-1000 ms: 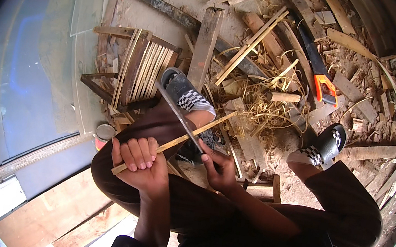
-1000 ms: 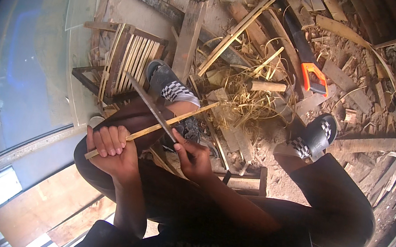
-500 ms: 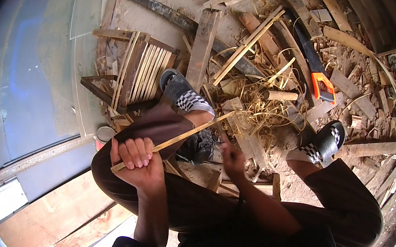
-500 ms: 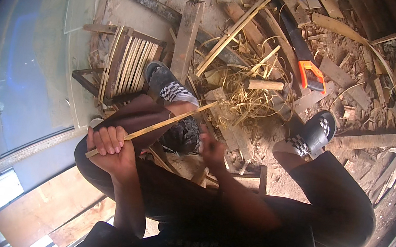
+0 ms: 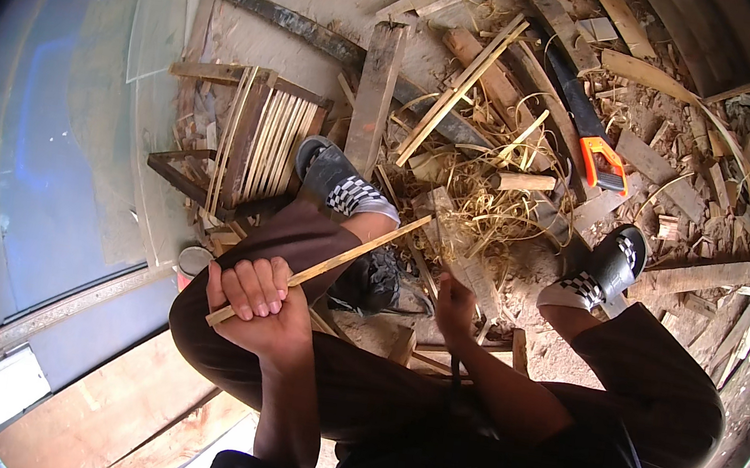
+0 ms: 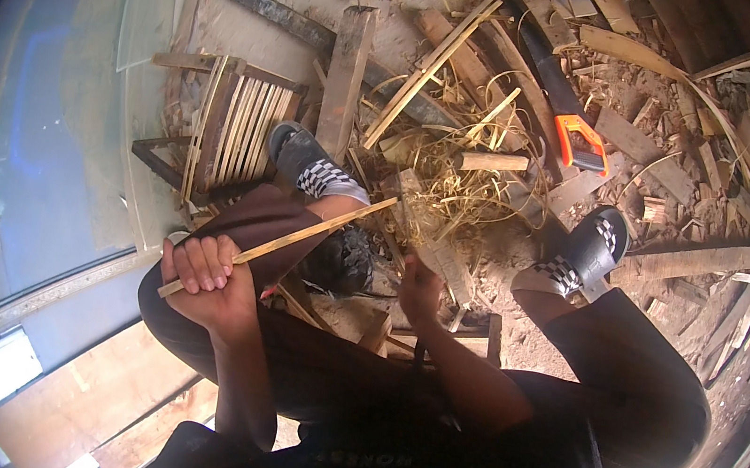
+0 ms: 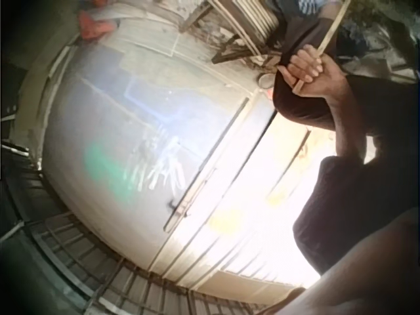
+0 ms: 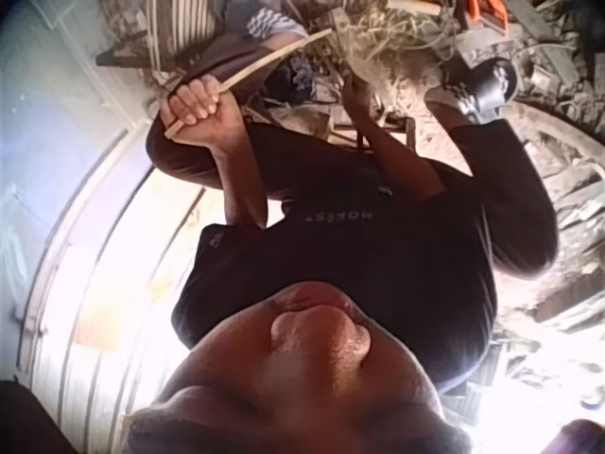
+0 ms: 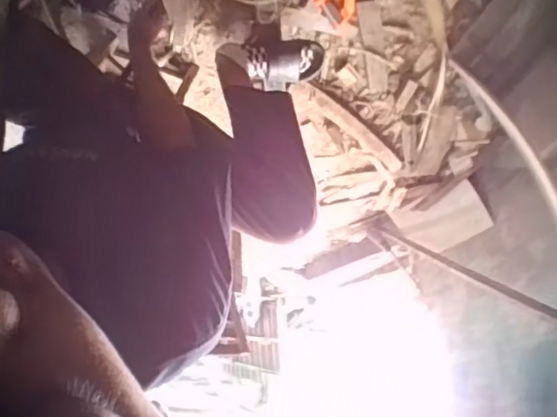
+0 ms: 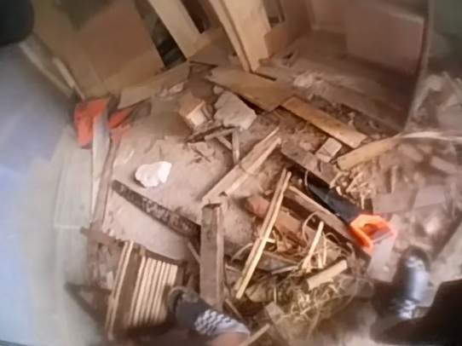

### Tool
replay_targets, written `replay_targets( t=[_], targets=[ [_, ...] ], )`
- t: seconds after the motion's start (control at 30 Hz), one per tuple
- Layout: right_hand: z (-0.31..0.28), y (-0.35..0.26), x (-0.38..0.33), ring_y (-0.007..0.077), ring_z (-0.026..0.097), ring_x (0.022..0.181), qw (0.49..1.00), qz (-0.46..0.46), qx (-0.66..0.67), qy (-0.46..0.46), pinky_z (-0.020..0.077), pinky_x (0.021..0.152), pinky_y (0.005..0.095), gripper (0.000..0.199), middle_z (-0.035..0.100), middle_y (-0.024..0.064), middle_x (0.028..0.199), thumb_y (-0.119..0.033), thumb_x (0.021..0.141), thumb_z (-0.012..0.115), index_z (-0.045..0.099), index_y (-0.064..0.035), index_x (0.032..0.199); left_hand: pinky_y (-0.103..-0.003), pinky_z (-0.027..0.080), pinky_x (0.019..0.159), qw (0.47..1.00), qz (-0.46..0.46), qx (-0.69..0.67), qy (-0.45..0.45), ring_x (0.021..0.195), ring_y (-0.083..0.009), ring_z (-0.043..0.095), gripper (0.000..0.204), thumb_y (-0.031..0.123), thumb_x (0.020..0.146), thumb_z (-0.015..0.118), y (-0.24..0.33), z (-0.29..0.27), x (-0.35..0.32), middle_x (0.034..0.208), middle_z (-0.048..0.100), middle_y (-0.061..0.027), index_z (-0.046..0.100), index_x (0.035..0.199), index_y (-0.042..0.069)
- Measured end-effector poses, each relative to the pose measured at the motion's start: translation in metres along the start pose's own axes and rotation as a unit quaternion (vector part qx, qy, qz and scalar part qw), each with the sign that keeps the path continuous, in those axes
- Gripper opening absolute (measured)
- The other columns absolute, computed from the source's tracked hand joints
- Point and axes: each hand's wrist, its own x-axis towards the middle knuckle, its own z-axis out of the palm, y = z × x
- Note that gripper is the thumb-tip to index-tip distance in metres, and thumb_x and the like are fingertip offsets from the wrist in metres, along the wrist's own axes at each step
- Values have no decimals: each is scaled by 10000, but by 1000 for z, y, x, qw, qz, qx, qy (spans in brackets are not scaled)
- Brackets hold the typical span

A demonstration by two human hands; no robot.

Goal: The person sits on the floor and uses a knife to shave a thin wooden stick, repeatedly scraping along its length to remove thin strips of wood. The person occasionally lifts the stick to inspect the shaved surface and continues the process until the end of the clip.

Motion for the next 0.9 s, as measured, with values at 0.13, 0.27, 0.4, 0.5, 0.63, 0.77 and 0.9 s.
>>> replay_targets(
  t=[0.13,0.27,0.4,0.5,0.63,0.77,0.9],
  targets=[
    [12,24,-16,178,612,665,998,-58,-12,-4,478,629,359,428,624,158,717,-322,1050,508,606,-43,1359,-278,296,503,1000,-4,6,2,423,-126,277,595,249,1085,282,-5,-3,1,461,322,-6,320,496,172],
    [3,42,-3,203,506,544,997,-69,-16,45,440,558,371,404,579,109,618,-302,1054,508,632,-15,1310,-283,302,505,1000,9,-6,9,424,-130,284,586,247,1081,290,1,-8,3,461,324,-11,331,501,170],
    [7,43,-9,235,550,558,970,-227,-33,87,459,571,396,394,596,197,663,-309,1058,473,650,-53,1299,-290,322,513,999,28,4,20,423,-139,304,565,233,1071,304,3,-11,2,460,336,-16,349,512,165],
    [-12,52,-4,340,678,658,991,-73,-99,51,501,617,432,384,639,239,742,-303,1052,476,648,-71,1305,-299,338,521,999,33,0,18,422,-148,315,551,221,1065,310,6,-17,7,461,344,-18,356,519,161],
    [-11,46,-9,425,692,781,985,-96,-128,71,509,640,480,374,650,268,797,-299,1050,473,648,-78,1294,-309,344,526,999,36,-19,2,425,-152,318,539,226,1058,316,31,-11,8,464,338,-15,345,524,161],
    [-15,34,-13,440,680,761,982,-105,-144,63,503,617,494,348,646,263,770,-273,1041,496,651,-76,1283,-308,325,521,996,86,-36,-13,431,-141,293,520,237,1044,318,84,17,19,474,303,-6,327,528,170],
    [-24,11,-11,437,667,720,965,-144,-210,64,518,628,481,400,658,275,822,-232,1002,571,585,-54,1360,-308,296,537,986,106,-53,-117,453,-133,267,493,330,1009,350,126,50,53,489,266,-2,312,541,180]
  ],
)
